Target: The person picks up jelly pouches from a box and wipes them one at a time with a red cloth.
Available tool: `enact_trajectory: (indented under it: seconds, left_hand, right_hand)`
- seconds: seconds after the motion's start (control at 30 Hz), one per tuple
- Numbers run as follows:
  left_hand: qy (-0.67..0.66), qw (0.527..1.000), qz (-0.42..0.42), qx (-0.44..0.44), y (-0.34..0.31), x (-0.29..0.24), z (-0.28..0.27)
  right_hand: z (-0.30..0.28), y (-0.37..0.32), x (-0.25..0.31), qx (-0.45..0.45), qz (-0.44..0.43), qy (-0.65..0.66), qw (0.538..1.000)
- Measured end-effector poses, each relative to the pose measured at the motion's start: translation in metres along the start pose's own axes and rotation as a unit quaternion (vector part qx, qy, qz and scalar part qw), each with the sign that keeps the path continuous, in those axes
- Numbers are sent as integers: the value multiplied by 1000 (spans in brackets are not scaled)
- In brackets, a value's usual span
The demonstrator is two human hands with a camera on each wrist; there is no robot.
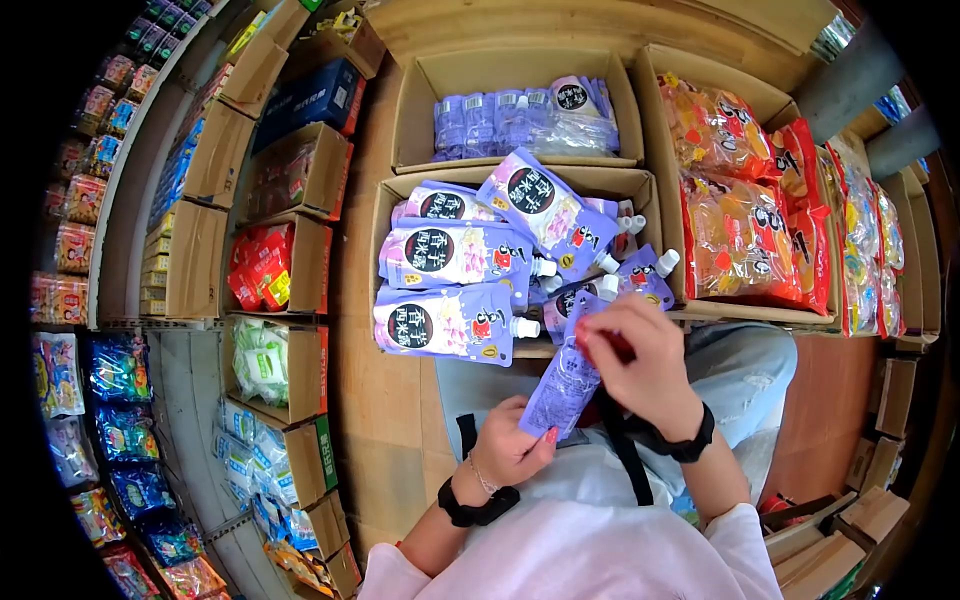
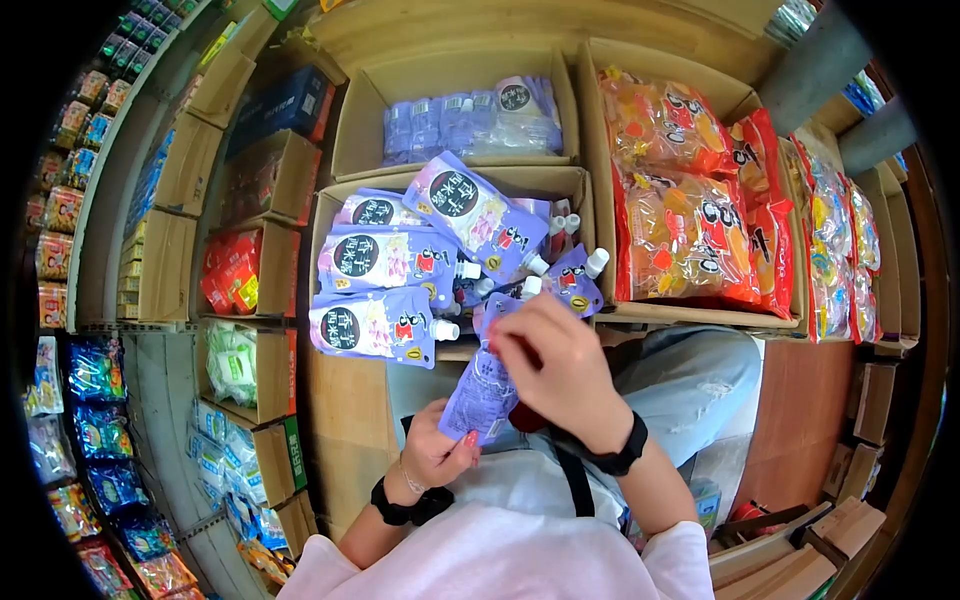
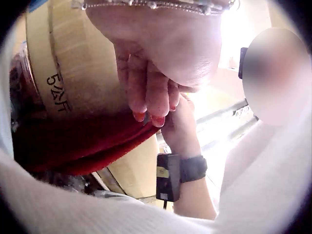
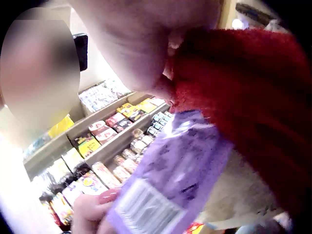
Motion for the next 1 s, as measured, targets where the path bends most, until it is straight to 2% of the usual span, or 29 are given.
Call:
enact_trajectory:
  seconds: [0.07, 0.13, 0.23, 0.33, 0.4, 0.47, 0.6, 0.7, 0.73, 0.8, 0.83, 0.93, 1.0]
  left_hand:
    - [39, 999, 22, -3, -1, -6, -1]
    - [64, 998, 22, -6, 0, -9, -2]
    - [101, 994, 38, -5, 4, -16, -2]
    - [101, 994, 36, -8, 5, -19, -3]
    - [75, 997, 27, -6, 1, -16, -1]
    - [57, 998, 12, 5, -3, -9, 1]
    - [22, 999, -47, 3, -7, 5, -6]
    - [12, 999, -40, 5, -3, 4, -5]
    - [14, 999, -30, 9, -3, 2, -4]
    - [-31, 997, -73, -9, -7, 11, -6]
    - [-53, 994, -95, -18, -11, 16, -7]
    - [-161, 964, -212, -30, -25, 39, -1]
    - [-227, 936, -262, -55, -32, 47, 0]
  right_hand:
    - [12, -5, 18, 40, -54, 23, 998]
    - [18, -10, 17, 75, -44, 25, 996]
    - [16, -4, 19, 67, -77, -9, 995]
    - [5, 7, 6, 19, -51, -23, 998]
    - [-7, 16, -9, -46, -59, -74, 994]
    - [-14, 16, -20, -63, -31, -37, 997]
    - [-5, 6, 9, -4, -38, 52, 998]
    - [21, -5, 16, 65, -74, 25, 995]
    - [17, -4, 8, 39, -65, 2, 997]
    - [7, 5, -10, -12, -51, -42, 998]
    - [-2, 7, -20, -56, -14, -60, 997]
    - [-4, 3, -7, -27, -9, -13, 1000]
    - [14, -8, 5, 34, -32, 35, 998]
Point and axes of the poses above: each hand's wrist, its own y-axis towards the middle knuckle, its own z-axis out of the palm, x = y × z, the point moved 10 cm from there along y, towards the middle knuckle, and after that the axes turned 4 degrees about -z, right-handed, at the moved point
